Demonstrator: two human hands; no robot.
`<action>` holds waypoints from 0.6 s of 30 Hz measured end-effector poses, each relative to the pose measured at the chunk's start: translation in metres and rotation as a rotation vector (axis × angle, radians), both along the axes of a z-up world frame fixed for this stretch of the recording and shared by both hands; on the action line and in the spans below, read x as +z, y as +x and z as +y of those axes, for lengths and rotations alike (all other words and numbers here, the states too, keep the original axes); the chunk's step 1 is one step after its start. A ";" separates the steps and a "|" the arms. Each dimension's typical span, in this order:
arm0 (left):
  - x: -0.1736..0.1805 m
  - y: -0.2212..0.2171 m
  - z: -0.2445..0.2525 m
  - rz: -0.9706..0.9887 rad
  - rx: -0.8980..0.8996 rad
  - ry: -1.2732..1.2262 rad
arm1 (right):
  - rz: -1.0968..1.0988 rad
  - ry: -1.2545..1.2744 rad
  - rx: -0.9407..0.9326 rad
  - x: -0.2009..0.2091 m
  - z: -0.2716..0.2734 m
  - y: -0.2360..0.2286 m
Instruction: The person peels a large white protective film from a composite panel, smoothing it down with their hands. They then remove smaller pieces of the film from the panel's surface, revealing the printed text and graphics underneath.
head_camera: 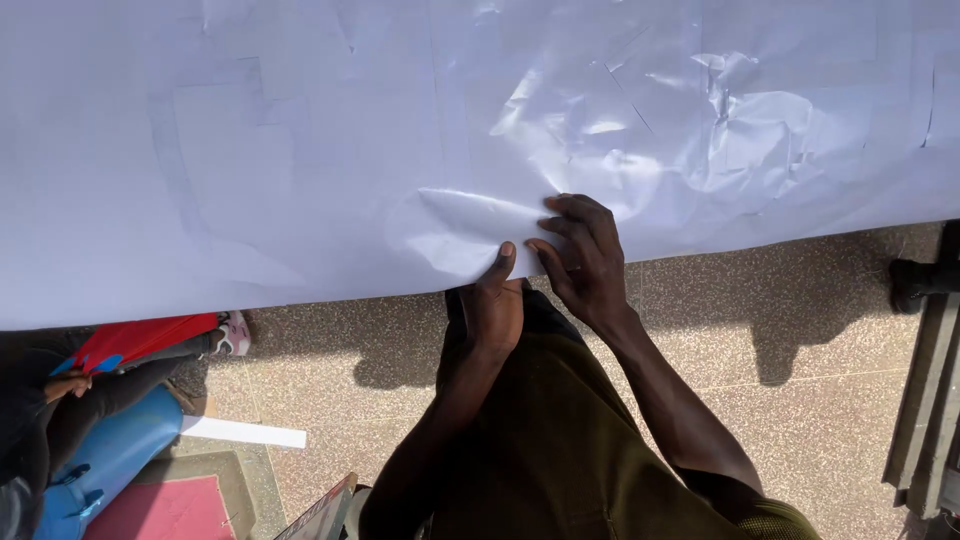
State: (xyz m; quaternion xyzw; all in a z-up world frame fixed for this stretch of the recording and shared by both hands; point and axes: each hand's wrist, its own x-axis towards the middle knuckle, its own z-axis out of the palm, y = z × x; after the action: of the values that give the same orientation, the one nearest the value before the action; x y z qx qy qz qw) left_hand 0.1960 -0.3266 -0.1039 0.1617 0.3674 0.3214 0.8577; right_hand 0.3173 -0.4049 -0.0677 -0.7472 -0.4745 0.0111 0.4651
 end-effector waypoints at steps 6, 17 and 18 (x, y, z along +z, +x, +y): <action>0.013 -0.001 0.001 0.053 0.034 -0.012 | -0.046 0.089 -0.015 -0.006 -0.002 -0.007; 0.012 -0.020 -0.011 0.045 -0.003 -0.169 | -0.155 0.269 -0.003 -0.056 -0.036 -0.019; 0.024 -0.017 -0.011 0.049 -0.012 -0.178 | -0.152 0.260 -0.012 -0.061 -0.038 -0.022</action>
State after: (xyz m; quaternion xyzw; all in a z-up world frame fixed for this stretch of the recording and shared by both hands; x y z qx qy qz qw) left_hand 0.1790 -0.3374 -0.0801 0.0950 0.4146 0.2785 0.8611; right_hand 0.2949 -0.4433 -0.1292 -0.6823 -0.5014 -0.1095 0.5207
